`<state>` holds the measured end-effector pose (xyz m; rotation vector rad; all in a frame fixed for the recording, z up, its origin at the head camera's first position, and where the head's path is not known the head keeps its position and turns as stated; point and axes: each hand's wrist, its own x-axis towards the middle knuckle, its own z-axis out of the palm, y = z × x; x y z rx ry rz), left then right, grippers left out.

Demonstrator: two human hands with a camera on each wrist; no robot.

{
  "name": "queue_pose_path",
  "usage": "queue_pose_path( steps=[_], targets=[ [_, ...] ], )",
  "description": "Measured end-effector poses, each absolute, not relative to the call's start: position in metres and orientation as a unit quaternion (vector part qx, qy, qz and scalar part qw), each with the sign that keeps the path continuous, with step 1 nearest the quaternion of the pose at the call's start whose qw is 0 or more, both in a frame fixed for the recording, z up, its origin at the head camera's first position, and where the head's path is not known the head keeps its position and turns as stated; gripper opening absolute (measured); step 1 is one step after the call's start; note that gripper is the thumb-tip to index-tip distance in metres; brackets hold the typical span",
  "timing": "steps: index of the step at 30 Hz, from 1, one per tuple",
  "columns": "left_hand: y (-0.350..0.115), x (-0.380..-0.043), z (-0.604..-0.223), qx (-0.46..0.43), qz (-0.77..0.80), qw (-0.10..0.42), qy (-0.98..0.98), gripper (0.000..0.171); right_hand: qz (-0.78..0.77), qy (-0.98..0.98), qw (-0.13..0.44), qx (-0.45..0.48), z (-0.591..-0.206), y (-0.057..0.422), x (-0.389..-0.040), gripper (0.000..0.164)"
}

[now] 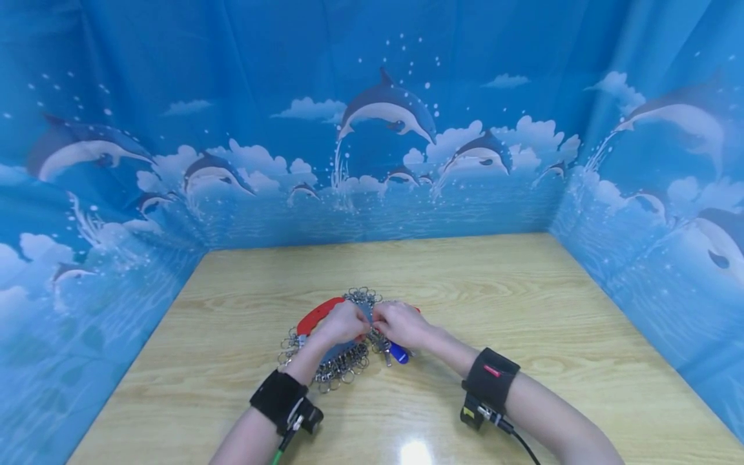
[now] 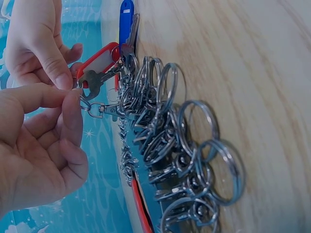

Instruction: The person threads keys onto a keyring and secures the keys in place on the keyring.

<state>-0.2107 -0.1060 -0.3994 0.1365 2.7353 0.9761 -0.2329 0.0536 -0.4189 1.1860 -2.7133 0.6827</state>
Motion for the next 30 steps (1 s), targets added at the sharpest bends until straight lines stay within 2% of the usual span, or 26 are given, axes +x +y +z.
queue_pose_path(
  steps=[12, 20, 25, 30],
  targets=[
    [-0.1025, -0.2088, -0.3974, 0.059, 0.313, 0.113, 0.941, 0.022, 0.207, -0.886, 0.059, 0.411, -0.4207, 0.0554, -0.2329, 0.010],
    [-0.1001, -0.2084, -0.3979, 0.064, 0.316, 0.088, 0.942, 0.021, 0.206, -0.881, 0.097, 0.415, -0.4207, 0.0569, -0.2326, 0.015],
    [-0.0999, -0.2087, -0.3982, 0.060, 0.313, 0.089, 0.944, 0.029, 0.230, -0.883, 0.093, 0.398, -0.4200, 0.0577, -0.2329, 0.014],
    [-0.1004, -0.2095, -0.4006, 0.067, 0.306, 0.086, 0.946, 0.029, 0.233, -0.883, 0.089, 0.398, -0.4199, 0.0581, -0.2336, 0.012]
  ],
)
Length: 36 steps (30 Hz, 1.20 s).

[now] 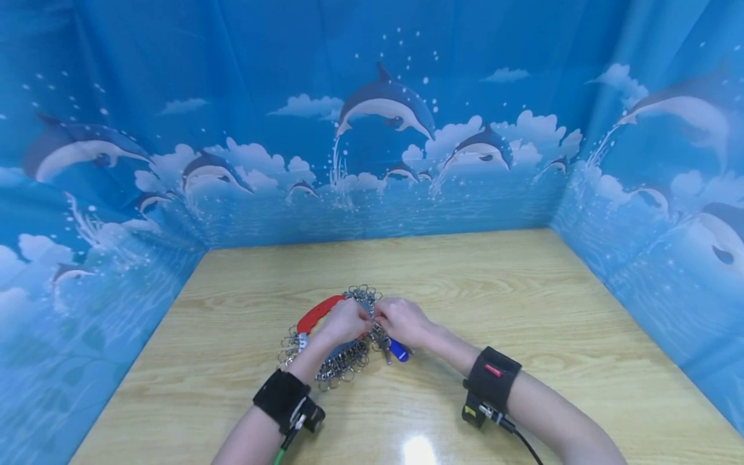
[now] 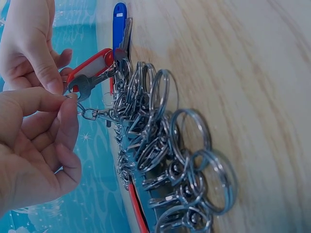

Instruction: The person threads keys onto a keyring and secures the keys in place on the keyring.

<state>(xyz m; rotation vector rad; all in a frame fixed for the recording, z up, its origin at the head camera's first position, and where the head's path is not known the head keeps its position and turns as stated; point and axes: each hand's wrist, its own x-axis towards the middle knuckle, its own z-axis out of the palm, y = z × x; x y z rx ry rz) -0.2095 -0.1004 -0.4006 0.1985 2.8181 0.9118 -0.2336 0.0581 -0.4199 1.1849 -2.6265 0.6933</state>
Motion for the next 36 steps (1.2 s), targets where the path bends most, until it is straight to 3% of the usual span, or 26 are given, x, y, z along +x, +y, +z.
queue_pose_path(
  steps=[18, 29, 36],
  targets=[
    [-0.1048, -0.2131, -0.4045, 0.079, 0.335, 0.081, 0.936, 0.026, 0.213, -0.874, 0.113, 0.421, -0.4225, 0.0577, -0.2349, 0.009],
    [-0.1082, -0.2134, -0.4046, 0.090, 0.375, 0.148, 0.911, 0.025, 0.222, -0.866, 0.109, 0.435, -0.4213, 0.0604, -0.2378, 0.014],
    [-0.1082, -0.2150, -0.4055, 0.090, 0.359, 0.138, 0.919, 0.019, 0.218, -0.860, 0.117, 0.447, -0.4235, 0.0611, -0.2398, 0.013]
  ],
)
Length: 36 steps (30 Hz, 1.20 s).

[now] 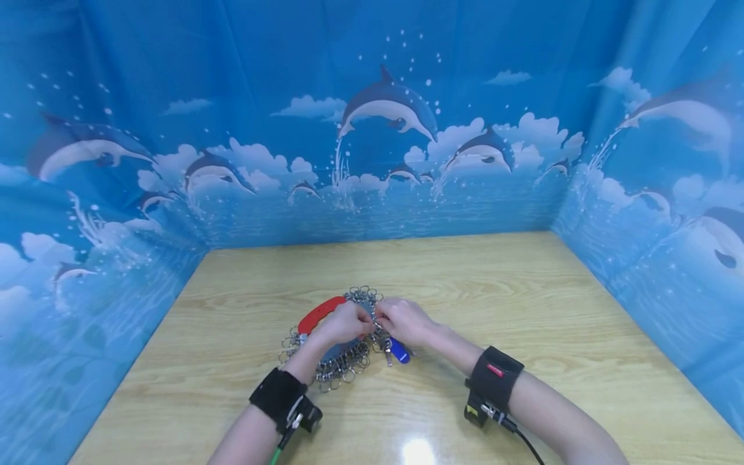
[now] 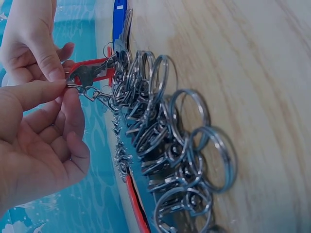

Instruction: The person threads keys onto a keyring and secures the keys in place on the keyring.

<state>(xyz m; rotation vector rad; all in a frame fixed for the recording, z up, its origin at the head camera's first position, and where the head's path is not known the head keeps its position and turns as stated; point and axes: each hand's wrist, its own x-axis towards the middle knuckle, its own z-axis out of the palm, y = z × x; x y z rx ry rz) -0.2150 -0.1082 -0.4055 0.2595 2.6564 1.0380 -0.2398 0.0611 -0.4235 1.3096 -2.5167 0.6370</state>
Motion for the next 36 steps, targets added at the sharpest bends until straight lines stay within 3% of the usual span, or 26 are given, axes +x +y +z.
queue_pose_path(
  steps=[25, 36],
  targets=[
    [-0.1083, -0.2148, -0.4019, 0.074, 0.372, 0.139, 0.915, 0.021, 0.180, -0.870, 0.111, 0.445, -0.4183, 0.0581, -0.2340, 0.008],
    [-0.1066, -0.2107, -0.4032, 0.070, 0.362, 0.147, 0.918, 0.006, 0.192, -0.874, 0.100, 0.434, -0.4200, 0.0609, -0.2353, 0.010]
  ],
)
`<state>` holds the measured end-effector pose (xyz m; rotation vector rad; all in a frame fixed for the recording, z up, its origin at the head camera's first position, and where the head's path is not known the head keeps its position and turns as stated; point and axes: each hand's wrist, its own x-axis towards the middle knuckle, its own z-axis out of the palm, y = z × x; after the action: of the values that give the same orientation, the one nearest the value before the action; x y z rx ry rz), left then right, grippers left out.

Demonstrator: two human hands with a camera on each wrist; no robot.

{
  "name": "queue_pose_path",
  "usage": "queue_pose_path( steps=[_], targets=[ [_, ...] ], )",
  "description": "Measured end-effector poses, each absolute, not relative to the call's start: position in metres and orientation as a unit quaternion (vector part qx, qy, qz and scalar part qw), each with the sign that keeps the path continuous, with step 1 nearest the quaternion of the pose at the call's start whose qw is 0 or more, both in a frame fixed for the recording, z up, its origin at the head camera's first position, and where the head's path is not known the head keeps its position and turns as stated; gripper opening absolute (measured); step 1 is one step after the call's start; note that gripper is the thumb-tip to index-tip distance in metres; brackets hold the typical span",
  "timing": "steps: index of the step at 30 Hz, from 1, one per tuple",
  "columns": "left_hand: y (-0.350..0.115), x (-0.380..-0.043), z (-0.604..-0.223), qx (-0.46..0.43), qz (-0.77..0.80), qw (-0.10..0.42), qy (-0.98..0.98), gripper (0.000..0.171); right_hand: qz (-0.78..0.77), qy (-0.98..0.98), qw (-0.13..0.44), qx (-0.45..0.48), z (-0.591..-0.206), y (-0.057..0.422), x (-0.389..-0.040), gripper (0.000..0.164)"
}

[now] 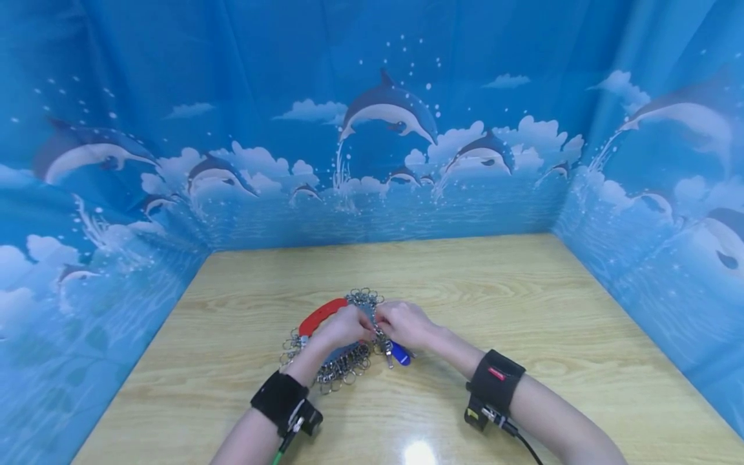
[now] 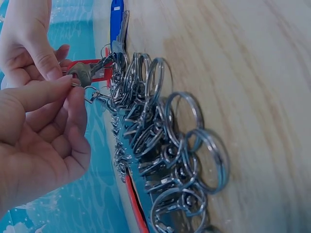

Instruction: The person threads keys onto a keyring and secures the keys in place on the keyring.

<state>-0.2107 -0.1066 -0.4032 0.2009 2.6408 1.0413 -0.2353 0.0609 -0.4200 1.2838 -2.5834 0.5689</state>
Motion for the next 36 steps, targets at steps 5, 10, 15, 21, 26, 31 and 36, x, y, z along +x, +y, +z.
queue_pose_path(
  steps=[5, 10, 15, 21, 26, 31, 36],
  targets=[
    [-0.1079, -0.2121, -0.4046, 0.067, 0.362, 0.128, 0.921, 0.013, 0.200, -0.872, 0.108, 0.433, -0.4216, 0.0623, -0.2376, 0.015],
    [-0.1091, -0.2136, -0.4035, 0.070, 0.351, 0.125, 0.925, 0.019, 0.215, -0.870, 0.108, 0.430, -0.4216, 0.0619, -0.2365, 0.012],
    [-0.1088, -0.2139, -0.4016, 0.069, 0.346, 0.123, 0.928, 0.021, 0.221, -0.873, 0.108, 0.422, -0.4211, 0.0607, -0.2341, 0.011],
    [-0.1082, -0.2134, -0.4008, 0.069, 0.344, 0.125, 0.928, 0.018, 0.202, -0.877, 0.112, 0.422, -0.4202, 0.0585, -0.2316, 0.010],
    [-0.1083, -0.2143, -0.4013, 0.067, 0.352, 0.128, 0.925, 0.015, 0.206, -0.878, 0.107, 0.419, -0.4191, 0.0589, -0.2312, 0.009],
    [-0.1084, -0.2141, -0.4036, 0.074, 0.352, 0.134, 0.923, 0.011, 0.219, -0.874, 0.104, 0.421, -0.4204, 0.0602, -0.2328, 0.010],
    [-0.1075, -0.2136, -0.4038, 0.074, 0.350, 0.136, 0.924, 0.013, 0.223, -0.875, 0.097, 0.418, -0.4216, 0.0614, -0.2348, 0.012]
  ],
)
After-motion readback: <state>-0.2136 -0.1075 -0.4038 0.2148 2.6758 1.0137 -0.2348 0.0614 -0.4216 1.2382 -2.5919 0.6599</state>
